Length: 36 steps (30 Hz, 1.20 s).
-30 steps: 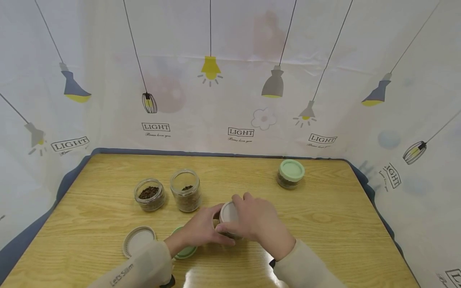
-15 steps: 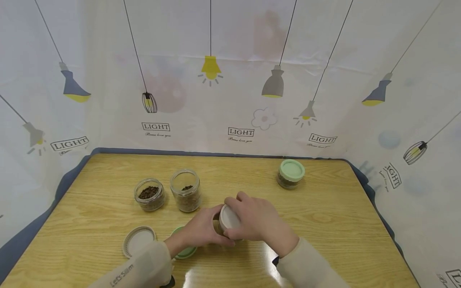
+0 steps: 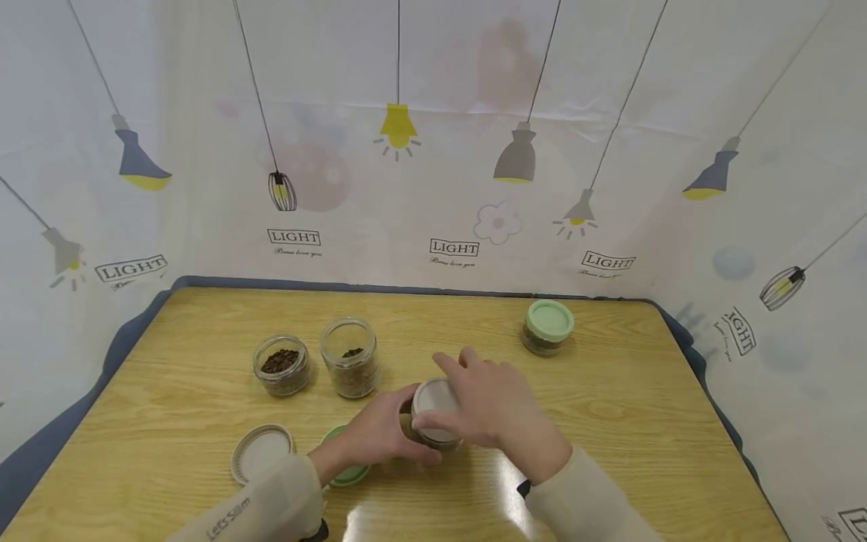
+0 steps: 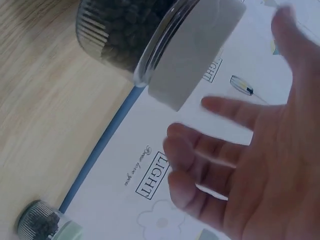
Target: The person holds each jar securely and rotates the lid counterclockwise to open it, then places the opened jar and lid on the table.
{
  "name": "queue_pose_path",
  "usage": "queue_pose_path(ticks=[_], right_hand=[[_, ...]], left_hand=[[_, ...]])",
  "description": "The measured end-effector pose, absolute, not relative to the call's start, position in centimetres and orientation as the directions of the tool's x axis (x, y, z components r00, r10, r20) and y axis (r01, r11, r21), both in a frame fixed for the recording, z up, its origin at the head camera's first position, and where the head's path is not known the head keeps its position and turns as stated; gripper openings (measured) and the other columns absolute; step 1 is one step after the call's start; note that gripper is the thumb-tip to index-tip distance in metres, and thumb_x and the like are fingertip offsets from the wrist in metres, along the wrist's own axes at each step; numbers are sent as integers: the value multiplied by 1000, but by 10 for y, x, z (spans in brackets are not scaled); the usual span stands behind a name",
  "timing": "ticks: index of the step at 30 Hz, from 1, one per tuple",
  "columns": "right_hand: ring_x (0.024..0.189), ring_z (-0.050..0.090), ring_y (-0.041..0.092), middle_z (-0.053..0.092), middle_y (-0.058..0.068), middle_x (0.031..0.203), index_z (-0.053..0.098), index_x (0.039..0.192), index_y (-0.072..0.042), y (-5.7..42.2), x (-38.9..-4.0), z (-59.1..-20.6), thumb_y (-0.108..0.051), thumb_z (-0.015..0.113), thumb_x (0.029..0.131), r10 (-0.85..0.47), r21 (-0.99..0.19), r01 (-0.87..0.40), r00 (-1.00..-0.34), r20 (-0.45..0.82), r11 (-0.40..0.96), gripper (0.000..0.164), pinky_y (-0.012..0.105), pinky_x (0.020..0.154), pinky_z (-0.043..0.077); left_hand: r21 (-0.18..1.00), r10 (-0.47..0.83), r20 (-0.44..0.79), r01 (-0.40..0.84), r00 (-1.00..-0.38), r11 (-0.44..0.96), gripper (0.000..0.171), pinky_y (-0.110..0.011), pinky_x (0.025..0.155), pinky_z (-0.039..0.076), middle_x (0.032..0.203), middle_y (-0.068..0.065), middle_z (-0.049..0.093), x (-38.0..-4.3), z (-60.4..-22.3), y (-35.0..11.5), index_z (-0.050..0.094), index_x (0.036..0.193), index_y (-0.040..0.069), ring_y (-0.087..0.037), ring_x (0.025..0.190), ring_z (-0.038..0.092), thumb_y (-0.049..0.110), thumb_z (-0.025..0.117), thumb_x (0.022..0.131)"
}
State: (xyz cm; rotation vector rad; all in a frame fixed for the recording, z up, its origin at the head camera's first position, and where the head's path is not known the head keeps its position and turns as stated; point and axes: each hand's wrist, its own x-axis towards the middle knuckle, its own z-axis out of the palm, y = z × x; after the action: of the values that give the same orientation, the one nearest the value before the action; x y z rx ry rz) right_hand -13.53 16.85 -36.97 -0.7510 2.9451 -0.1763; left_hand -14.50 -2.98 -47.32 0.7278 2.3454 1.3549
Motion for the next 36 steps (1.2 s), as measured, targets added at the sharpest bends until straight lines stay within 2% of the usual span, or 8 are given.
queue_pose_path(ticks=[3,6,9,14,24,30,32,36], right_hand=[[74,59,25,58,10,109,47,139,-22,164,-133,-368,-88,36,74,-415,-54,-412,-906,-81,910,93,40,58,49],[69,56,26,59,8,103,50,134,-22,158,-129,-369,-92,31,70,-351,-20,-351,-927,-132,936,98,39,53,45],[63,53,25,59,8,93,55,122,-15,153,-127,-371,-91,38,69,-333,-40,-330,-932,-142,943,94,39,50,43],[60,50,20,56,7,82,57,106,-9,150,-128,-374,-74,59,74,-405,-91,-397,-910,-90,913,73,37,49,44],[78,55,15,59,2,106,53,131,-20,162,-136,-374,-56,71,71,-574,-155,-559,-814,-83,815,72,31,59,46],[82,54,15,57,3,115,44,142,-23,165,-136,-368,-64,70,70,-566,-206,-536,-812,-141,819,87,33,63,46],[80,56,17,56,6,118,40,145,-22,165,-136,-366,-70,64,73,-536,-215,-502,-831,-148,838,90,35,63,48],[74,59,26,54,15,123,36,147,-17,164,-137,-362,-77,42,84,-432,-170,-409,-893,-124,896,87,41,59,50]], left_hand=[[871,578,-28,263,-816,414,81,-36,93,48,118,16,60,-145,-472,-29,45,134,36,-5,105,55,54,83,64],[880,580,-37,249,-814,405,83,-35,93,48,120,17,59,-145,-471,-28,44,135,38,-5,108,55,55,83,64],[888,574,-51,227,-817,400,82,-35,92,48,120,18,59,-145,-470,-27,43,136,40,-4,107,55,56,82,65],[890,569,-43,227,-821,395,81,-34,89,49,117,16,60,-145,-470,-27,43,136,40,-5,103,57,56,81,66],[879,591,-24,265,-806,397,85,-31,90,49,118,13,60,-144,-469,-29,43,137,32,-5,106,56,57,81,65],[866,583,-36,266,-812,424,89,-32,91,49,119,13,60,-143,-469,-29,42,139,29,-5,106,56,60,80,65],[866,577,-33,264,-816,424,88,-33,93,48,121,13,59,-143,-470,-29,42,139,30,-5,108,55,58,80,66],[876,563,-45,238,-825,420,86,-36,95,47,122,14,59,-143,-471,-28,42,138,32,-5,109,55,57,81,66]])
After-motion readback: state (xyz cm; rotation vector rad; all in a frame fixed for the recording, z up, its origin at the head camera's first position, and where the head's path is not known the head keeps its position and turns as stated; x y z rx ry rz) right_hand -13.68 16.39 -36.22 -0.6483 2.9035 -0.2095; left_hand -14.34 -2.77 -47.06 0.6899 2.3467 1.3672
